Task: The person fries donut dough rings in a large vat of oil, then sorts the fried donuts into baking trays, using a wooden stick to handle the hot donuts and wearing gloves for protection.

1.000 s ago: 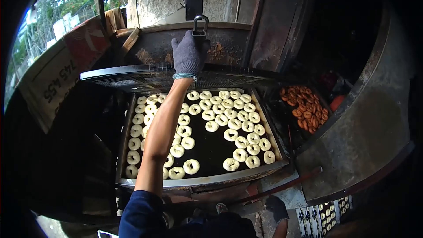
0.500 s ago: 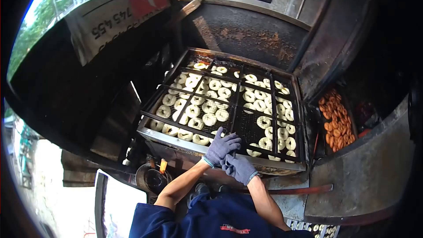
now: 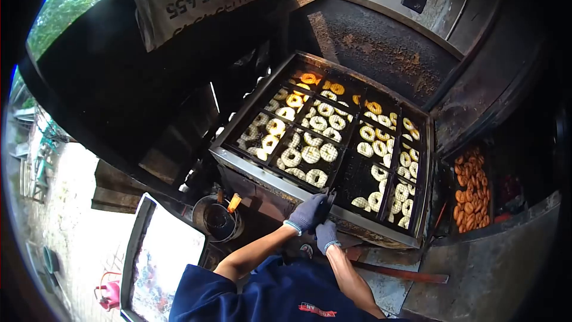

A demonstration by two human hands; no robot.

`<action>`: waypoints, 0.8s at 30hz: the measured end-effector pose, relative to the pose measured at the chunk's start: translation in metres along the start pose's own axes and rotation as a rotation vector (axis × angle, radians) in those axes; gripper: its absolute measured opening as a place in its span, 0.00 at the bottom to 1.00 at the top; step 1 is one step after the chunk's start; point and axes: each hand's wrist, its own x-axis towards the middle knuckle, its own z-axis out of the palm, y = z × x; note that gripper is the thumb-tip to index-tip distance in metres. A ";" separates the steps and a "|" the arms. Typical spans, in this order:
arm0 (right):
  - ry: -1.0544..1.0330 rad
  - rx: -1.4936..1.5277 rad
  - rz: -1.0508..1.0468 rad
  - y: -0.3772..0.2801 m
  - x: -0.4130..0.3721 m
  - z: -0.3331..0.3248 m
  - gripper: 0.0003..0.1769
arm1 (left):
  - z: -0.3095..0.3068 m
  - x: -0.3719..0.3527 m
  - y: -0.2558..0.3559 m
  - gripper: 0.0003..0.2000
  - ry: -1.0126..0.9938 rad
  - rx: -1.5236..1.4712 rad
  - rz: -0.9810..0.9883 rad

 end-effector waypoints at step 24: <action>0.035 -0.140 0.047 0.000 -0.004 0.013 0.14 | 0.047 0.000 -0.056 0.45 -0.380 -0.090 -0.747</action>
